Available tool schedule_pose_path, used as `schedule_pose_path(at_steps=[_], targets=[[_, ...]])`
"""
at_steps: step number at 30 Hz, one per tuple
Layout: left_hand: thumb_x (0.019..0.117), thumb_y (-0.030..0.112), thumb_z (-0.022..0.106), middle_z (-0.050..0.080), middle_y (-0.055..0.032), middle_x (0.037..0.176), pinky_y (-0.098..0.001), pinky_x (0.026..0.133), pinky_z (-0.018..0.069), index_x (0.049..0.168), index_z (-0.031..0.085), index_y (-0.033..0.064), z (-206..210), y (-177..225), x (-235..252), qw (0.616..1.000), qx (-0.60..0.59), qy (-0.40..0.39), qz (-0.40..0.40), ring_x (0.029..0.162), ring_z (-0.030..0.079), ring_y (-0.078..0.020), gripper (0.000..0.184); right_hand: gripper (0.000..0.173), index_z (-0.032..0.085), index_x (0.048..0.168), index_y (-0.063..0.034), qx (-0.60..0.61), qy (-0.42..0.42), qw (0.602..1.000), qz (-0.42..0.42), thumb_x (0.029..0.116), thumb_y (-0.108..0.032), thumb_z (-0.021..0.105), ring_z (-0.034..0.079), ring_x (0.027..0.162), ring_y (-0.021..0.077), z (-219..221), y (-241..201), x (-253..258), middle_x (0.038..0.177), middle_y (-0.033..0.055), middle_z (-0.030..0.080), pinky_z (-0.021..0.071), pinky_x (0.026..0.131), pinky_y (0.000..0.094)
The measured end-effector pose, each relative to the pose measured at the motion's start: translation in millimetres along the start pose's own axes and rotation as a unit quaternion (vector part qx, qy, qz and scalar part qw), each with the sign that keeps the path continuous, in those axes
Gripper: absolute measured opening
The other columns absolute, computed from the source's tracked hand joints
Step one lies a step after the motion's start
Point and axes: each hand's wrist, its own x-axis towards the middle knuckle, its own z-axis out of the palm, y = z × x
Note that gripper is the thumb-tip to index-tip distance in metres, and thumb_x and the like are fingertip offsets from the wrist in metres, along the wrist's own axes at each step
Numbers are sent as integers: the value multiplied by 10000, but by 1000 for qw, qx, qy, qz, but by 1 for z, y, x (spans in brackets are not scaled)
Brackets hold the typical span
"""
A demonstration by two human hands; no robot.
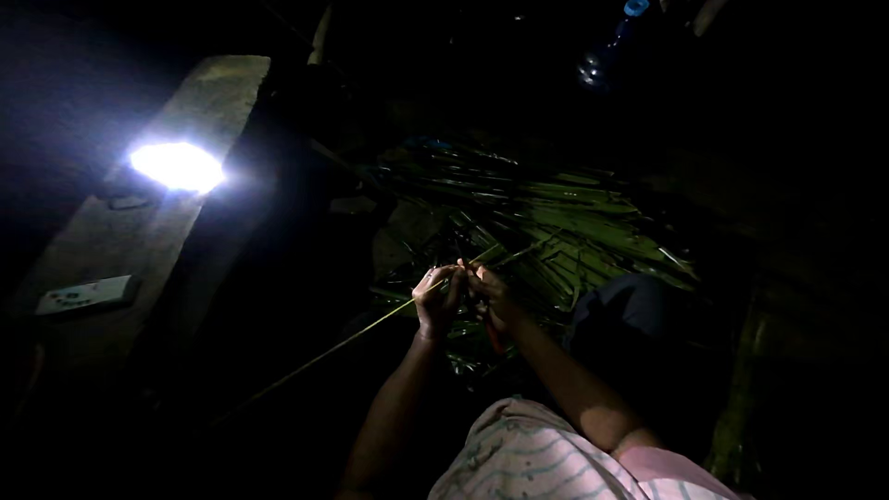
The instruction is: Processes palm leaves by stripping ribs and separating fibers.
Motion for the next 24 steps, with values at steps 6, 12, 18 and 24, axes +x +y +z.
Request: schedule_pose_path(at_steps=[6,12,18,24], targets=[[921,40,670,768,-107,917,-286,847,611,932,750,-44,-2,-4,0,999,10,-44,7,879,742,-134,117,116,543,1142,-46,66,58,996,24,1066,-86,465,436,471,34,-20,-3,12,718,-6,536,406,423,169],[919,75,675,769,-94,889,-272,819,610,918,762,-24,-7,-5,2,997,52,-63,4,840,738,-112,132,284,530,1111,-102,232,65,966,97,1121,-203,264,412,432,15,-65,19,34,709,-33,535,381,389,143],[926,17,654,751,-109,872,-288,773,626,935,723,-71,-25,3,14,999,11,-27,-21,790,731,-109,112,136,540,1075,-52,88,336,916,199,1083,-159,457,382,468,61,-118,92,45,733,5,478,362,412,193],[915,79,688,773,-125,946,-281,828,610,930,773,-16,-28,-5,11,988,139,4,61,893,751,-161,129,232,517,1199,-82,125,106,986,32,1106,-154,316,394,401,24,-65,48,37,624,-53,468,372,367,163]])
